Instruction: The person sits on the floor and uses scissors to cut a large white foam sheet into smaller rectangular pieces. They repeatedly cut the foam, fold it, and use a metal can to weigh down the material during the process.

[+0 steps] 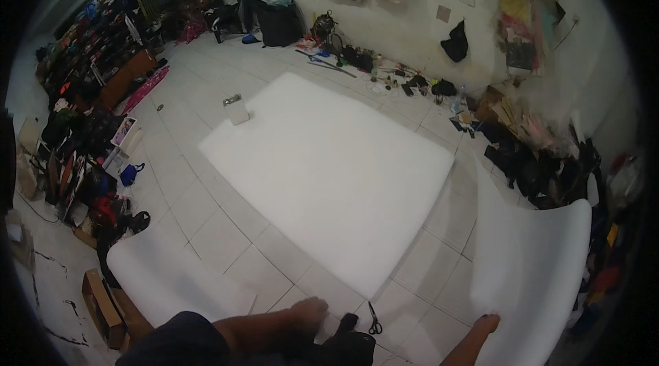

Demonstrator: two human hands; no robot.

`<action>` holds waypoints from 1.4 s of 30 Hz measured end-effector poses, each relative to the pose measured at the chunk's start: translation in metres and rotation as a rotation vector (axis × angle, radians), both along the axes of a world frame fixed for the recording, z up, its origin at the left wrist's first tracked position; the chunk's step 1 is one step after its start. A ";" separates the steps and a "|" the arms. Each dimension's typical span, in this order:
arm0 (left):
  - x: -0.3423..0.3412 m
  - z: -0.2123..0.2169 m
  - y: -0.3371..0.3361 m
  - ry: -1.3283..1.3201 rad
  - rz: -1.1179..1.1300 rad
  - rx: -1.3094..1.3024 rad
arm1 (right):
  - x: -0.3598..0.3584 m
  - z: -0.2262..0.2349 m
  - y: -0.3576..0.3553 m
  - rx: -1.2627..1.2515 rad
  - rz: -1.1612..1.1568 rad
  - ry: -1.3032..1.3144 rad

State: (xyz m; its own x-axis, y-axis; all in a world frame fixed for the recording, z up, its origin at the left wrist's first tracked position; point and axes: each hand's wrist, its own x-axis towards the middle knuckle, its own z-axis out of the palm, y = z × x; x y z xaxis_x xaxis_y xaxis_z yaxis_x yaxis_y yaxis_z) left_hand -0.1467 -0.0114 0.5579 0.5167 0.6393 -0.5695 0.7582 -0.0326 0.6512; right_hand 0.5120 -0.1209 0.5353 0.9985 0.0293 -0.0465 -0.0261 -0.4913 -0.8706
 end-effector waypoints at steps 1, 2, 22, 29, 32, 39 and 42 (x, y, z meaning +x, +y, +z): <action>-0.003 0.002 0.017 0.031 0.012 0.039 | -0.009 0.004 0.009 0.291 -0.159 0.130; -0.009 0.016 0.031 0.088 0.037 0.097 | -0.060 0.003 0.025 0.443 -0.290 0.315; 0.061 0.152 0.112 -0.304 -0.352 0.124 | -0.390 0.213 0.227 -0.244 1.004 0.562; -0.136 0.136 0.182 -0.451 -0.149 -0.075 | -0.435 0.073 0.334 -0.489 0.975 0.184; -0.307 0.121 0.214 -0.462 0.539 -0.258 | -0.391 0.028 0.345 -0.288 0.653 0.137; -0.645 0.124 0.250 0.056 1.219 0.159 | -0.396 0.036 0.453 0.320 0.316 0.266; -0.740 0.130 0.300 -0.190 1.286 0.111 | -0.437 0.077 0.514 0.112 0.363 -0.063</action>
